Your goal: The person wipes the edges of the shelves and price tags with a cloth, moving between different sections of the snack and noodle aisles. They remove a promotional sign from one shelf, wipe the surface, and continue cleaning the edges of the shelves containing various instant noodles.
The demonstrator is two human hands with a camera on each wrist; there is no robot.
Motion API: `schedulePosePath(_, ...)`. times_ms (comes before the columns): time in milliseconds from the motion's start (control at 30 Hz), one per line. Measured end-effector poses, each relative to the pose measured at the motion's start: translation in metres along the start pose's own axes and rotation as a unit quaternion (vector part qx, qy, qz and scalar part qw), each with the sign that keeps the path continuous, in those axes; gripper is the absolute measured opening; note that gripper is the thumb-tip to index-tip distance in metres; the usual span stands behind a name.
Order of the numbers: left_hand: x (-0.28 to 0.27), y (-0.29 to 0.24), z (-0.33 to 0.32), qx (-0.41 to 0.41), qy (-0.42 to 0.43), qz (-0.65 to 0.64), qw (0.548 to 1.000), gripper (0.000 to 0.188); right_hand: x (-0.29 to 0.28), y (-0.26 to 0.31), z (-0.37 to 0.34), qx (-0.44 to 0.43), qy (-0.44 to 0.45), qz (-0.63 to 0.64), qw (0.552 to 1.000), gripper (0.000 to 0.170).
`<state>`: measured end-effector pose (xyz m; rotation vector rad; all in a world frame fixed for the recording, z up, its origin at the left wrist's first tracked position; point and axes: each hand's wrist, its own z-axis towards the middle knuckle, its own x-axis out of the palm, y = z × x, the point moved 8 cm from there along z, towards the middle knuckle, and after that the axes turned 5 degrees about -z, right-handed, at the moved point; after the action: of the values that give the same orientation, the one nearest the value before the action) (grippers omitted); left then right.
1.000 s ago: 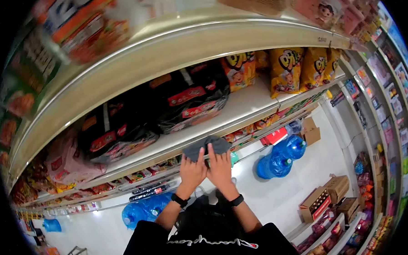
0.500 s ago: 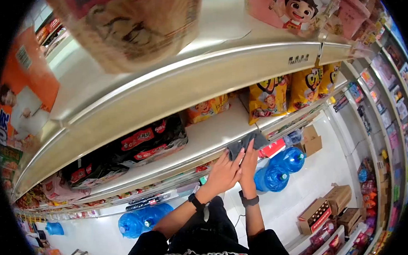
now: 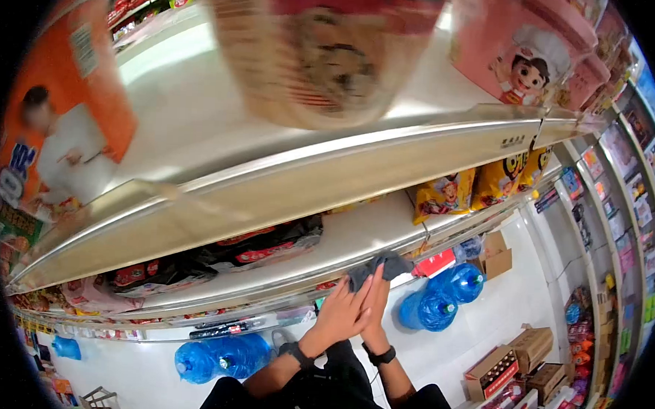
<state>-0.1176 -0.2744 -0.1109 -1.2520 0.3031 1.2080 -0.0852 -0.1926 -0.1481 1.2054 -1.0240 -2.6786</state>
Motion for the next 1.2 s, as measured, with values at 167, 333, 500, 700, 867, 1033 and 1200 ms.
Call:
schedulePosePath(167,-0.052,0.027,-0.062,-0.026,-0.008,-0.004,1.0,0.075,0.025,0.077,-0.028,-0.088,0.022,0.004,0.996,0.064)
schedulePosePath(333,-0.094,0.055,-0.133,-0.073,-0.036,-0.048,0.995,0.078,0.043,0.154,-0.059,-0.119,0.061,-0.003,0.991,0.078)
schedulePosePath(500,-0.117,0.084,-0.198,-0.133,-0.054,-0.053,0.988,0.082,0.079,0.2,-0.091,-0.137,0.101,0.017,0.985,0.08)
schedulePosePath(700,-0.149,0.105,-0.264,-0.168,-0.169,-0.042,0.97,0.09,0.103,0.26,-0.114,-0.173,0.188,-0.004,0.967,0.08)
schedulePosePath(867,-0.179,0.106,-0.297,-0.156,-0.231,0.012,0.96,0.084,0.108,0.305,-0.122,-0.235,0.128,0.046,0.962,0.077)
schedulePosePath(1033,-0.212,0.112,-0.314,-0.206,-0.271,0.037,0.94,0.077,0.125,0.329,-0.139,-0.235,0.21,0.075,0.946,0.074)
schedulePosePath(1200,-0.232,0.112,-0.316,-0.205,-0.319,-0.068,0.923,0.074,0.12,0.342,-0.136,-0.191,0.279,0.134,0.932,0.078)
